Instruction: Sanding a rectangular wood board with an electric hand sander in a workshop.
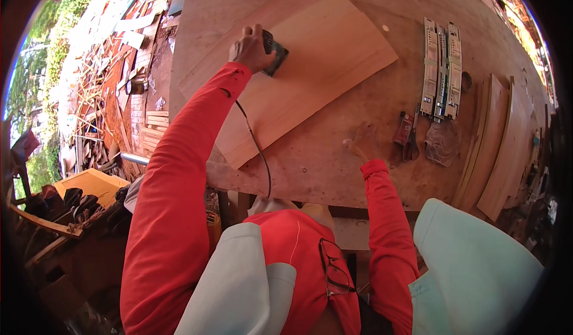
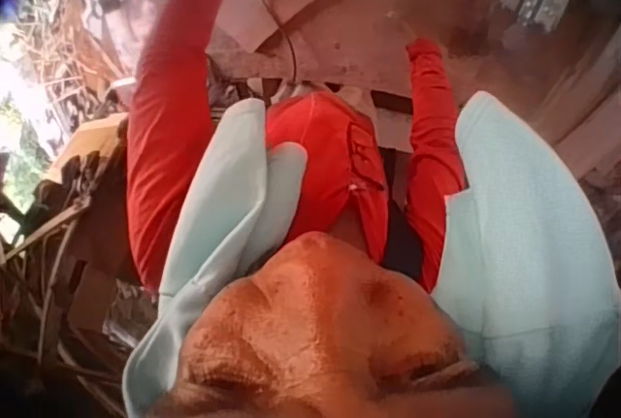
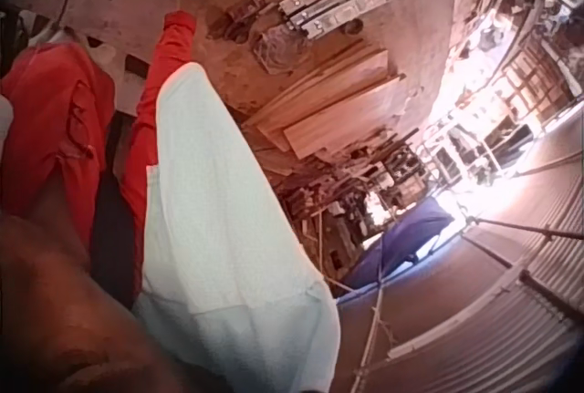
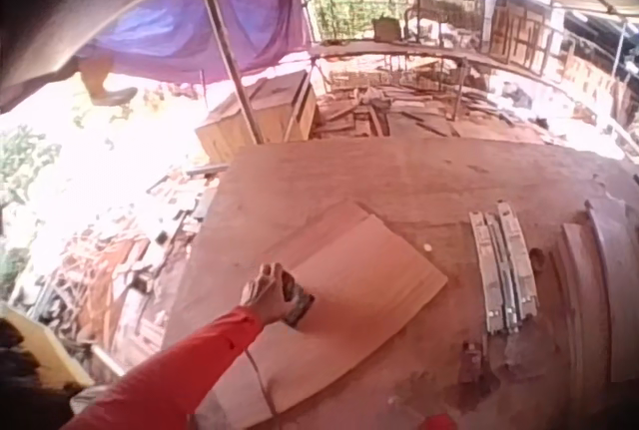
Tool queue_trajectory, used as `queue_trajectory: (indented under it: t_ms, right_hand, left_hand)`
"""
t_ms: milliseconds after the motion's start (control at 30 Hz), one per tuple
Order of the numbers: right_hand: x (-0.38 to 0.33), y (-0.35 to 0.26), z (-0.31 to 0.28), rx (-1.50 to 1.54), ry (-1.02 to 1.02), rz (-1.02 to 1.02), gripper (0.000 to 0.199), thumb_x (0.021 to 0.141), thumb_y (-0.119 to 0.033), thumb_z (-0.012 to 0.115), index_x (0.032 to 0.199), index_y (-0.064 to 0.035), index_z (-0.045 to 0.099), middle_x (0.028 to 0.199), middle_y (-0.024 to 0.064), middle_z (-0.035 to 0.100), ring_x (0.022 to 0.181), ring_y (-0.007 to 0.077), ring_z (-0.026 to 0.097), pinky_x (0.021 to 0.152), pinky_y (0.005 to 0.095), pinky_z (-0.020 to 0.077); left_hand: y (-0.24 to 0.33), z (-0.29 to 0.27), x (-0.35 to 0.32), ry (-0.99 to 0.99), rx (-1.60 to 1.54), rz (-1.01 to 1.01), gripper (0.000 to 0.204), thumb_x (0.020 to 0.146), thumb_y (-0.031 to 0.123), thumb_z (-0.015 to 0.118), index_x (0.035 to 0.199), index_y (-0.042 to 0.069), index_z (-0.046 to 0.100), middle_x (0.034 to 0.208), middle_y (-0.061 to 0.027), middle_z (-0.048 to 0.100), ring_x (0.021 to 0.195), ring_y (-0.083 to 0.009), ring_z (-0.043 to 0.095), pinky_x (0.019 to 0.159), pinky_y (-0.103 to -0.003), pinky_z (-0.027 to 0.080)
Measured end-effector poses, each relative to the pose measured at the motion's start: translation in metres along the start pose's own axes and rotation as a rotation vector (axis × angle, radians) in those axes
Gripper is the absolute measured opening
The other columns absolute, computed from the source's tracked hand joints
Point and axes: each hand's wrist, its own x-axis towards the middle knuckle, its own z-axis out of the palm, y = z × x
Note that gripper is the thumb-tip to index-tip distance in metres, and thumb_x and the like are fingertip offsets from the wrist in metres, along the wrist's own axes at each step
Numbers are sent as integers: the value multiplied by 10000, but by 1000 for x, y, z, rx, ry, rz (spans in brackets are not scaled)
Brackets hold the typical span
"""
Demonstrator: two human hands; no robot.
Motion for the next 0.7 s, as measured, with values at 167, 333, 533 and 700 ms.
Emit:
queue_trajectory:
  t_ms: [167, 333, 533, 700]
  right_hand:
    - [-7, 4, 4, -28, 66, -32, 953, 749, -389, 883, 1400, 118, 407, 1330, 354, 488, 1214, 492, 543, 993, 492, 509]
    - [-7, -8, -1, -136, 9, -25, 919, 767, -383, 875, 1403, 98, 419, 1370, 359, 468, 1245, 495, 534, 1008, 499, 503]
    - [2, -19, -16, -39, -75, 68, 942, 764, -390, 876, 1391, 134, 407, 1363, 361, 481, 1258, 509, 525, 1013, 501, 503]
    - [0, 10, 9, -103, 2, -48, 937, 761, -387, 877, 1369, 157, 417, 1360, 376, 477, 1285, 521, 485, 1066, 504, 460]
  left_hand:
    - [-19, -3, -45, -20, -40, 8, 675, 748, 383, 790, 1236, 36, 477, 1189, -245, 571, 995, -473, 668, 821, -555, 561]
    - [-73, -4, -25, 33, 21, -199, 713, 733, 395, 802, 1253, 38, 469, 1199, -265, 571, 1009, -465, 672, 836, -545, 564]
    - [-41, -7, 7, 99, 43, -140, 694, 749, 404, 786, 1255, 42, 478, 1229, -249, 579, 1028, -460, 675, 849, -542, 564]
    - [-20, -5, -36, -11, -27, -54, 676, 742, 387, 790, 1239, 45, 484, 1192, -239, 578, 1013, -463, 676, 838, -548, 561]
